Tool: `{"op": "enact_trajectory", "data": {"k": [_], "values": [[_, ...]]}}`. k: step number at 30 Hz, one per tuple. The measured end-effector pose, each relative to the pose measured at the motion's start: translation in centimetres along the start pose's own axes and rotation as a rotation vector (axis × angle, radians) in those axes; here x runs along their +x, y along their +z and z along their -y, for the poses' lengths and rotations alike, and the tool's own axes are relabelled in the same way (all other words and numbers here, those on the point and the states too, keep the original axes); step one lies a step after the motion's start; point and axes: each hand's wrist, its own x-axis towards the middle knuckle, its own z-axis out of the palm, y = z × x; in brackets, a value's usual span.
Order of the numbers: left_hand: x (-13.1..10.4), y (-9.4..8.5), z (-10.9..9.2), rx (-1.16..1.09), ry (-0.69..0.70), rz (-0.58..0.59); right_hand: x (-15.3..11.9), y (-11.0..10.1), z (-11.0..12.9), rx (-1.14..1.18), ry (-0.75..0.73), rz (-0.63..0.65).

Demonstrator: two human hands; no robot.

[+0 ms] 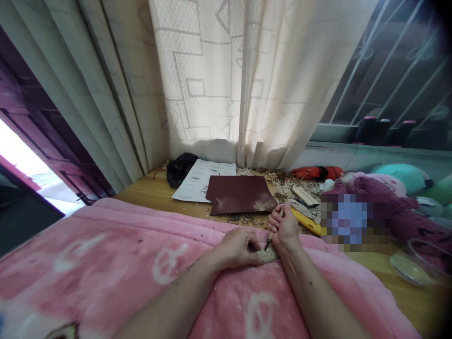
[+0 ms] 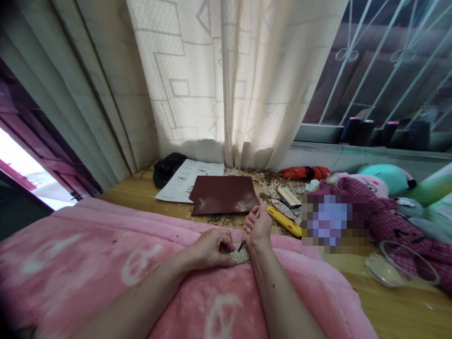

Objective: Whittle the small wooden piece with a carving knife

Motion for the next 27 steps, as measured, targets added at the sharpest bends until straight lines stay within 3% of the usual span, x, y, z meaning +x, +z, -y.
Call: {"op": "enact_trajectory", "data": {"k": [14, 27], "values": [[-0.1, 0.0, -0.1, 0.048, -0.017, 0.002, -0.6, 0.5, -1.0, -0.145, -0.317, -0.095], [0.0, -0.1, -0.2, 0.033, -0.037, -0.001, -1.5, 0.6, -0.8, -0.171, -0.338, -0.049]]}}
